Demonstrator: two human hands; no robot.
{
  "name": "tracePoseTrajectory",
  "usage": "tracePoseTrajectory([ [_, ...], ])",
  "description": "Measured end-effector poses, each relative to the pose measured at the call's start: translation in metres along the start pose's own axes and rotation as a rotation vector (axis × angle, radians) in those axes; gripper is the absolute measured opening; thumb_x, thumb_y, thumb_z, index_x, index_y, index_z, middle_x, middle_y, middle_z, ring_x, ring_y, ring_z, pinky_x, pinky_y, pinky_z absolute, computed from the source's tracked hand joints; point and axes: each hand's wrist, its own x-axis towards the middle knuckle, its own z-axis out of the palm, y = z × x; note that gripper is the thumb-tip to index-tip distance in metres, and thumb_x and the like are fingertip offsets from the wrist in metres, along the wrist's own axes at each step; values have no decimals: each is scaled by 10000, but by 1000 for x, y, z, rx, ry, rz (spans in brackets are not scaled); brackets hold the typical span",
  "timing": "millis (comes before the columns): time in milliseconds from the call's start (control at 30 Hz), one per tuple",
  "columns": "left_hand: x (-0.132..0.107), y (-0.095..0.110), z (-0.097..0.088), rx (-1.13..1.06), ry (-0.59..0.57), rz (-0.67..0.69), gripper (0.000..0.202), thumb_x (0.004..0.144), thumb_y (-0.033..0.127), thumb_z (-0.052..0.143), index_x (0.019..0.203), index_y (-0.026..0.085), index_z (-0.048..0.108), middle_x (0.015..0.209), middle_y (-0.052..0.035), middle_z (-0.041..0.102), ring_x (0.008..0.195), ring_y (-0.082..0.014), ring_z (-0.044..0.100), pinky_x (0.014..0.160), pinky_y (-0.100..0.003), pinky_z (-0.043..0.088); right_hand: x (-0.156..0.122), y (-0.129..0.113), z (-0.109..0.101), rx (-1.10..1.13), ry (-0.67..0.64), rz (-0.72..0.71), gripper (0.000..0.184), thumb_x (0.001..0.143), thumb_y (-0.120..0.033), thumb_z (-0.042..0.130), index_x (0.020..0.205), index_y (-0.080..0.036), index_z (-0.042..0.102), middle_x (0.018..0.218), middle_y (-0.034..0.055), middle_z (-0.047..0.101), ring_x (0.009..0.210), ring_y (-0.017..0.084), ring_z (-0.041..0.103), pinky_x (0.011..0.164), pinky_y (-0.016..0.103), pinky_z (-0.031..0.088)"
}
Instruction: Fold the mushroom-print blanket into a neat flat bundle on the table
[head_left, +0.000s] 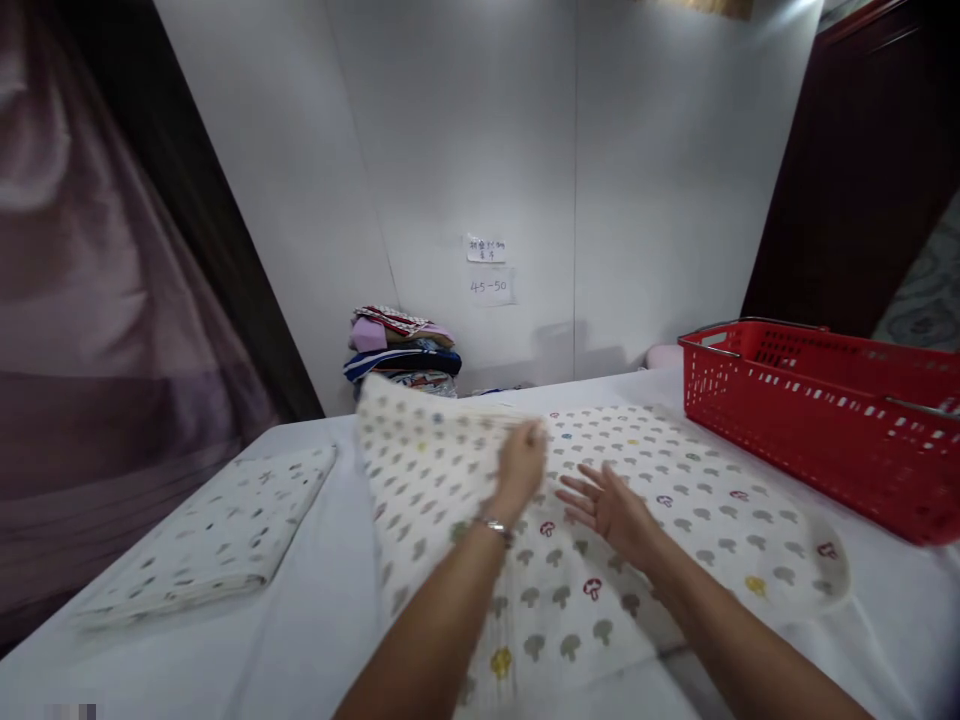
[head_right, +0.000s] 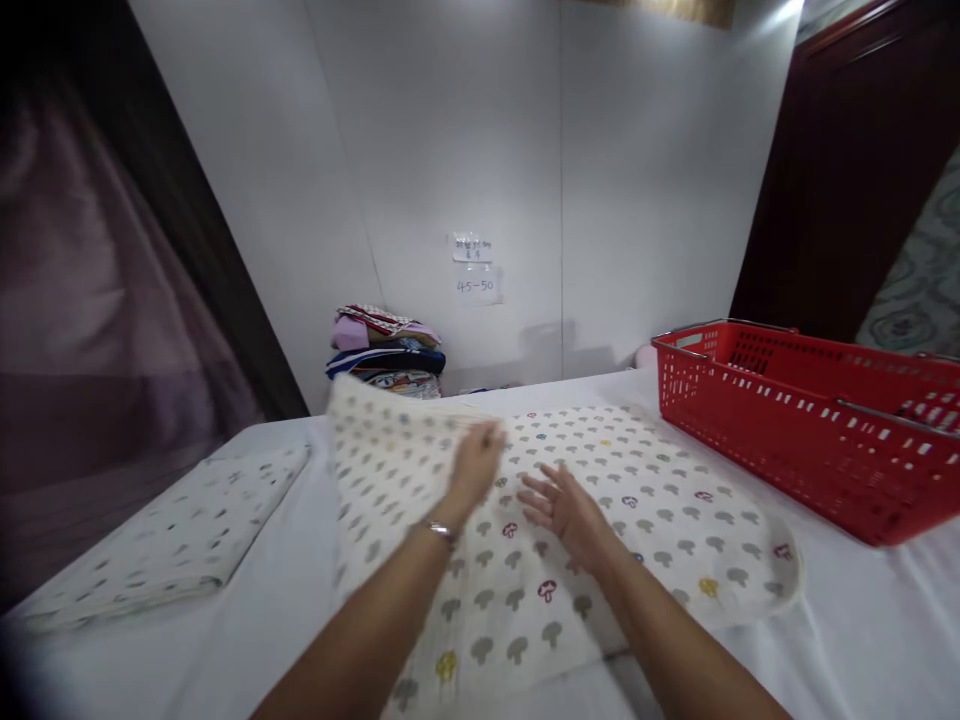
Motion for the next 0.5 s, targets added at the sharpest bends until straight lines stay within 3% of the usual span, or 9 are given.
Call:
tracePoseTrajectory([
  [133, -37, 14, 89, 223, -511, 234, 211, 847, 217, 436, 896, 203, 641, 919, -27, 654, 869, -166, 594, 797, -317, 476, -25, -31, -57, 20, 79, -21, 440, 855, -553, 444, 1096, -204, 565, 965, 84, 681, 862, 223, 649, 774, 358, 499],
  [167, -48, 15, 107, 293, -600, 294, 217, 834, 212, 430, 894, 198, 638, 942, -38, 654, 888, -183, 594, 792, -326, 474, -31, -31, -69, -2, 121, 18, 409, 849, -524, 472, 1062, -192, 584, 924, 83, 688, 848, 228, 650, 763, 353, 498],
  [233, -67, 13, 129, 371, -671, 320, 233, 816, 222, 429, 941, 183, 621, 985, -63, 645, 899, -205, 593, 780, -338, 474, -41, -27, -85, -27, 211, 92, 341, 827, -455, 532, 1003, -173, 610, 869, 82, 694, 834, 234, 651, 755, 342, 493],
  [300, -79, 8, 136, 397, -707, 324, 257, 810, 227, 425, 989, 164, 598, 1020, -84, 629, 914, -216, 584, 784, -344, 470, -44, -18, -94, -28, 261, 107, 284, 798, -416, 574, 924, -167, 627, 825, 74, 695, 813, 231, 649, 735, 327, 490],
  [500, -90, -2, 120, 329, -678, 321, 370, 768, 162, 443, 1134, 184, 497, 1141, -76, 554, 1022, -218, 507, 861, -353, 433, -36, -9, -98, -60, 229, 19, 153, 733, -323, 670, 719, -188, 598, 619, -3, 635, 665, 180, 616, 591, 258, 463],
])
